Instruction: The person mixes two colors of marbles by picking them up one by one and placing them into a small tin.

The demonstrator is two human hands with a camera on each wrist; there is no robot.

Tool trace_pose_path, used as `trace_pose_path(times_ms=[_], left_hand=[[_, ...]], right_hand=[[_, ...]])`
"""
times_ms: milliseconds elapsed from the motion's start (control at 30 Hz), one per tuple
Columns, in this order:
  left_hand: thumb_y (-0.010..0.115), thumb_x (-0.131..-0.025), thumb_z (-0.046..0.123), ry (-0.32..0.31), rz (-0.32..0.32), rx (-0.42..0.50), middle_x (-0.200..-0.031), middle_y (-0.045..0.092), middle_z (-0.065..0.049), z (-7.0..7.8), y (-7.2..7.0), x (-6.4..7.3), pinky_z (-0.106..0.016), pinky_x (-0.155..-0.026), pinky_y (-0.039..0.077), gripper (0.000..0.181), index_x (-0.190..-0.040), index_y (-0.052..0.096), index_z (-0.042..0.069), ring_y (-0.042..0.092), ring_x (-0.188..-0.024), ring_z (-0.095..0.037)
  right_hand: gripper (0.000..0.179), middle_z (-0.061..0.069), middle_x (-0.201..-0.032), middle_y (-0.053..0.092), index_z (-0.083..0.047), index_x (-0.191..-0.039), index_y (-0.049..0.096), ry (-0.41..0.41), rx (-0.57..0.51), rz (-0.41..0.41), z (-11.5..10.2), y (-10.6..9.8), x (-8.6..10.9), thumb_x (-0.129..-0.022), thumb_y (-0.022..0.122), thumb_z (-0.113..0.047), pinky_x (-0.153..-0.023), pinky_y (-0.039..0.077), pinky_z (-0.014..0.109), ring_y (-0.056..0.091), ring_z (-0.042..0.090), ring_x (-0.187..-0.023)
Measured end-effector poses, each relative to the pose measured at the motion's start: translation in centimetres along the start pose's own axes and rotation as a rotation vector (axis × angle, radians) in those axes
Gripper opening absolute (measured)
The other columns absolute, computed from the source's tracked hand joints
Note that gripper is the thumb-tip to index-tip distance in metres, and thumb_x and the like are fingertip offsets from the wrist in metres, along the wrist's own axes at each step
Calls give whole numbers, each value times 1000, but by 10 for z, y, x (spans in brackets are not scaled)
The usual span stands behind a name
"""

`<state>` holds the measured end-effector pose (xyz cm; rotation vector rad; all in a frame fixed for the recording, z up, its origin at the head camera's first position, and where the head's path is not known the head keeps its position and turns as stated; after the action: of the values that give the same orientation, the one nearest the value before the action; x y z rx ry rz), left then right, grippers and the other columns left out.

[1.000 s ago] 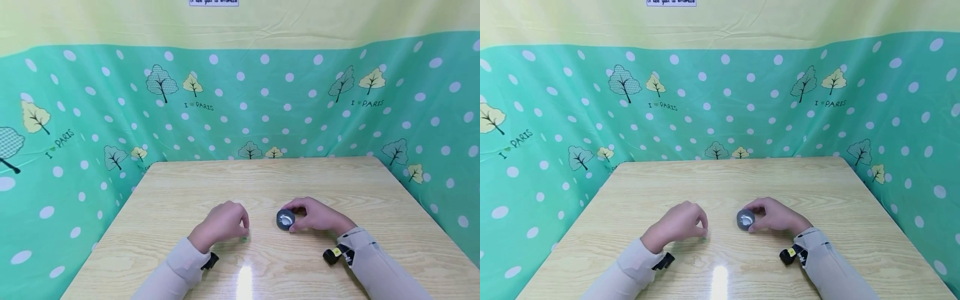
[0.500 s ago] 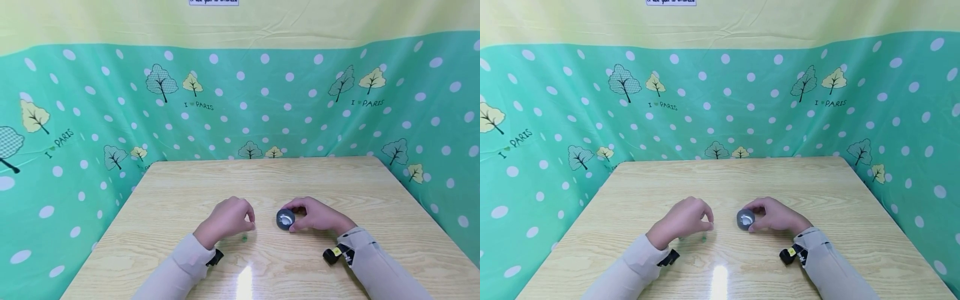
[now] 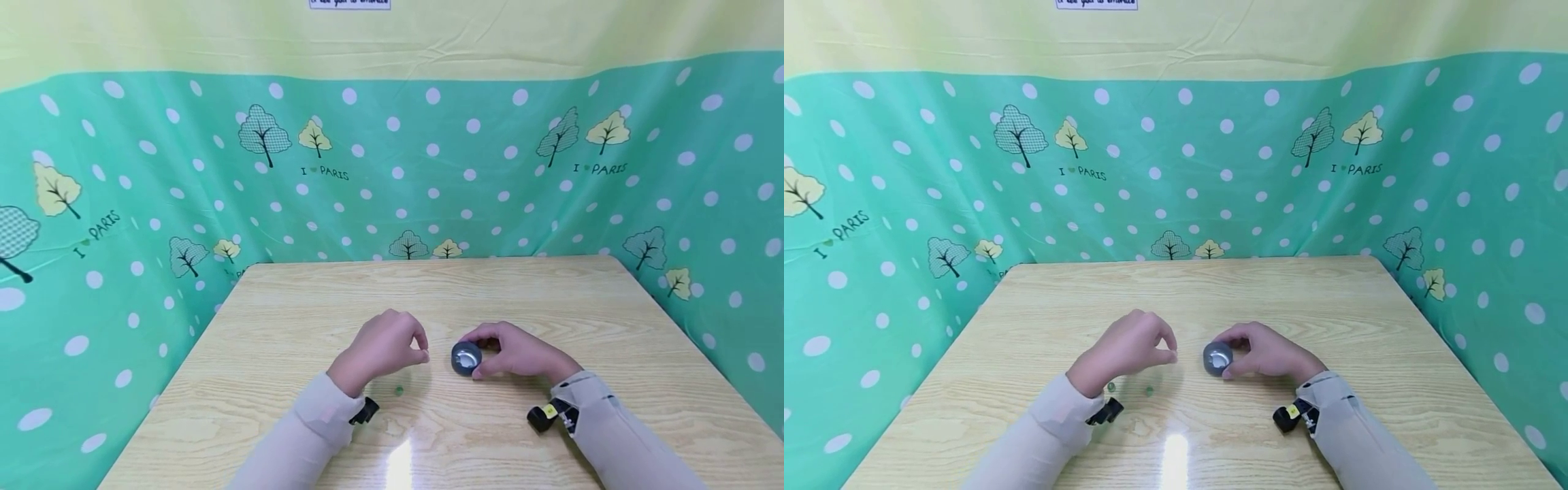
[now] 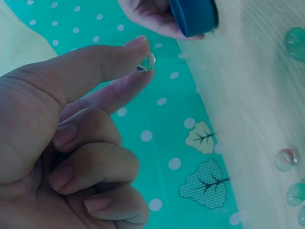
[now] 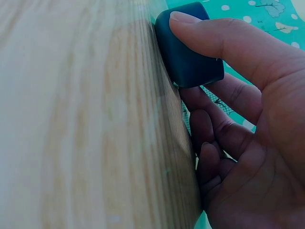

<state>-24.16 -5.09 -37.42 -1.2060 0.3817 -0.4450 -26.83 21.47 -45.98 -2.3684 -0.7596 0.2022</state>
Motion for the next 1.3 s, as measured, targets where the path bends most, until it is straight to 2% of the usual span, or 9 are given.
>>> trace_pose_path(times_ms=[267,367,633,833,1033,1300], left_hand=[[84,-87,32,-16,20,37,-96,76,8,6,-4,-14,-29,-68,51,6,-87,81,27,62,-81,-8],[82,-89,31,-7,36,59,-92,74,9,5,1,-17,-28,-68,49,6,-91,81,26,60,-78,-8],[79,-91,31,11,113,45,-79,63,11,1,19,-26,-24,-59,44,12,-102,81,27,55,-72,-9],[79,-92,32,22,139,44,-83,68,7,2,26,-28,-24,-59,43,15,-105,82,27,54,-73,-9],[78,-92,34,23,126,27,-85,61,6,8,31,-29,-23,-56,41,16,-106,81,28,51,-72,-8],[79,-92,34,31,134,17,-98,68,4,13,38,-27,-22,-64,47,14,-105,81,28,59,-84,-7]], right_hand=[[53,-6,-118,69,-30,-127,71,1,4,-1,0,0,0,-78,92,-33,-100,47,42,60,21,-112],[53,-6,-119,69,-30,-127,71,1,0,-4,0,0,0,-78,92,-33,-101,47,42,60,20,-112],[53,-6,-119,69,-30,-126,71,14,-2,7,0,-1,0,-77,92,-33,-101,47,43,60,20,-112],[53,-7,-120,69,-31,-126,71,11,3,2,2,0,-1,-78,92,-34,-102,47,44,60,20,-113],[53,-7,-120,69,-31,-127,71,-1,-6,1,3,-1,-1,-78,92,-33,-102,46,42,61,20,-113],[54,-8,-120,70,-28,-128,71,-26,-13,-6,-4,0,0,-79,91,-30,-100,47,35,60,21,-112]])
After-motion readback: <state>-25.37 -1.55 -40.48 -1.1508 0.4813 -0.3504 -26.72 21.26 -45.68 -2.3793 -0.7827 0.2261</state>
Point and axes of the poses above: each hand's wrist, its own x-axis away from the middle knuckle, its own y-axis out of the palm, z = x × y, the point moved 2 cm from there along -x, towards the middle knuckle
